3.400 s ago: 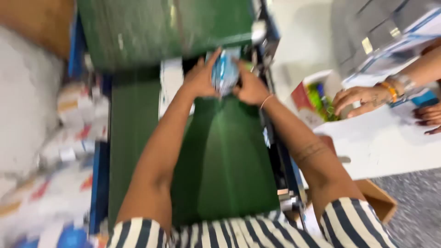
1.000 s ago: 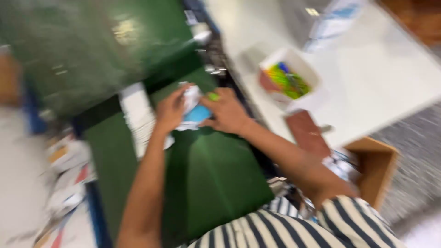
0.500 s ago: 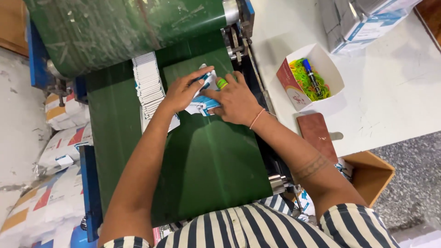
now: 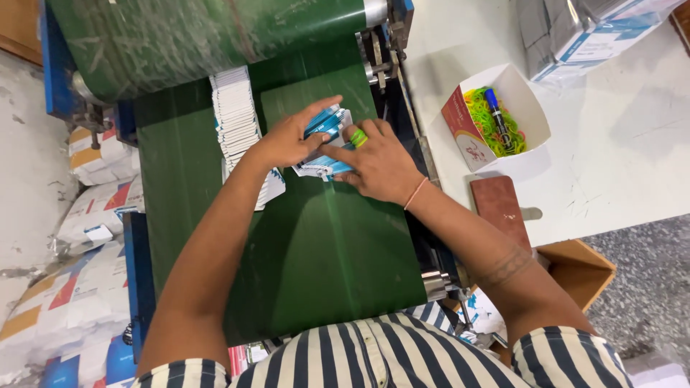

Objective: The person gathers flat cartons from a conveyor belt, aligns them into stacks by hand, and places the stacks into a cardboard box.

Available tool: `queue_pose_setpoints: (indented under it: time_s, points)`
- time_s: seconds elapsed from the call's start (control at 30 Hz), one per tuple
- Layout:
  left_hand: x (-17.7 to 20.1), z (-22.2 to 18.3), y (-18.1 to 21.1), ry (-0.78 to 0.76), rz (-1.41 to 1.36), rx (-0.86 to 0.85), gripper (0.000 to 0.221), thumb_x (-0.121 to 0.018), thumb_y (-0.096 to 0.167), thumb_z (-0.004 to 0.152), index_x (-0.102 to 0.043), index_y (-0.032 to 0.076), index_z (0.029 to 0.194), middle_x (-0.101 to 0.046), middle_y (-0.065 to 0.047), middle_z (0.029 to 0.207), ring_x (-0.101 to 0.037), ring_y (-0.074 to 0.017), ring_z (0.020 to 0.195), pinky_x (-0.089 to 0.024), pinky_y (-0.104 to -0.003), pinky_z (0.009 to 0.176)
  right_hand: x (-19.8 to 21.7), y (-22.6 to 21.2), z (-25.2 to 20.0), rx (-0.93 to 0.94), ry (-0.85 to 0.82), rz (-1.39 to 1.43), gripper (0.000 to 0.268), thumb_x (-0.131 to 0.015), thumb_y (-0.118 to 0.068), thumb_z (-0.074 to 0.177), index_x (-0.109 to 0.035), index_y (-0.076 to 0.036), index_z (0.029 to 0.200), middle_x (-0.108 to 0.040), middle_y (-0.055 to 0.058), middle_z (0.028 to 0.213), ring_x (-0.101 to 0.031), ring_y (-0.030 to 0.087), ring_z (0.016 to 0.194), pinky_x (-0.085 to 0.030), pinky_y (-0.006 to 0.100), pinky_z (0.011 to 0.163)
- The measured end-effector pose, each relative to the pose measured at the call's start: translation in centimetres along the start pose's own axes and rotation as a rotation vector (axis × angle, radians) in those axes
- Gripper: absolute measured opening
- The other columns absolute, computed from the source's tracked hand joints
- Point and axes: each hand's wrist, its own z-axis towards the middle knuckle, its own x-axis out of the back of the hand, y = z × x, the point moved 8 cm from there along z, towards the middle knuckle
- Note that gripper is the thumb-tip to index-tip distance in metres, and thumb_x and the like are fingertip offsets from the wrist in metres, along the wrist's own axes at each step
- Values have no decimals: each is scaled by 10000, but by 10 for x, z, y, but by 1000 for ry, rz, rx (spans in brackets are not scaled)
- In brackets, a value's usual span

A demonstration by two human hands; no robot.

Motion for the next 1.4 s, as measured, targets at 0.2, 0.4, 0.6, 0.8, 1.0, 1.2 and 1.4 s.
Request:
queue_pose_setpoints:
  time_s: [0.2,0.4,0.6,0.8,1.0,1.2,1.4]
  points:
    - [0,-16,23,53,40,133,749,-711,152,955,-325,267,1586,-671,-182,1326,-701,-347,1072,-558,-420,893,1,6,-5,-58,123,188,780,-831,-377,796,-505,-19,1408,-505,200,1411,-522,373,1201,-481,457,1019]
    - [-13,-29,7,118,221,166,664,-626,289,1044,-291,232,1615,-704,-225,1114,-686,-392,941,-522,-467,819,2,-1,-7,-15,101,108,743,-859,-356,769,-523,-29,1345,-497,174,1414,-482,407,1257,-437,501,1051]
    - [-11,-20,-2,-89,44,323,598,-533,251,1009,-374,229,1584,-722,-177,1126,-707,-313,954,-538,-395,860,2,-1,-5,-74,61,105,746,-878,-351,740,-533,-45,1326,-483,176,1401,-435,446,1322,-397,545,1050]
    - [-17,-20,-26,-151,-149,262,553,-543,243,1038,-375,153,1557,-688,-138,1273,-667,-274,1125,-527,-349,945,9,-7,-6,-24,85,102,722,-868,-354,694,-536,-33,1249,-475,203,1407,-423,458,1338,-391,549,1063]
    - [-21,-23,-9,-114,-43,214,508,-535,270,1053,-430,179,1542,-700,-154,1263,-670,-293,1144,-503,-365,962,5,-7,-11,-50,48,107,676,-855,-352,778,-538,-20,1274,-534,180,1386,-458,407,1318,-415,509,1015]
    - [-20,-36,11,102,143,300,460,-535,278,1019,-525,181,1468,-732,-221,940,-694,-423,867,-533,-485,794,9,-15,-19,-115,95,137,675,-870,-305,751,-547,-34,1277,-553,150,1358,-511,382,1270,-445,482,979]
    - [-24,-45,23,296,253,217,424,-559,236,991,-576,132,1402,-723,-202,865,-685,-431,794,-527,-529,735,7,-13,-25,-222,101,187,699,-892,-283,696,-558,-37,1259,-531,204,1383,-540,396,1183,-454,493,941]
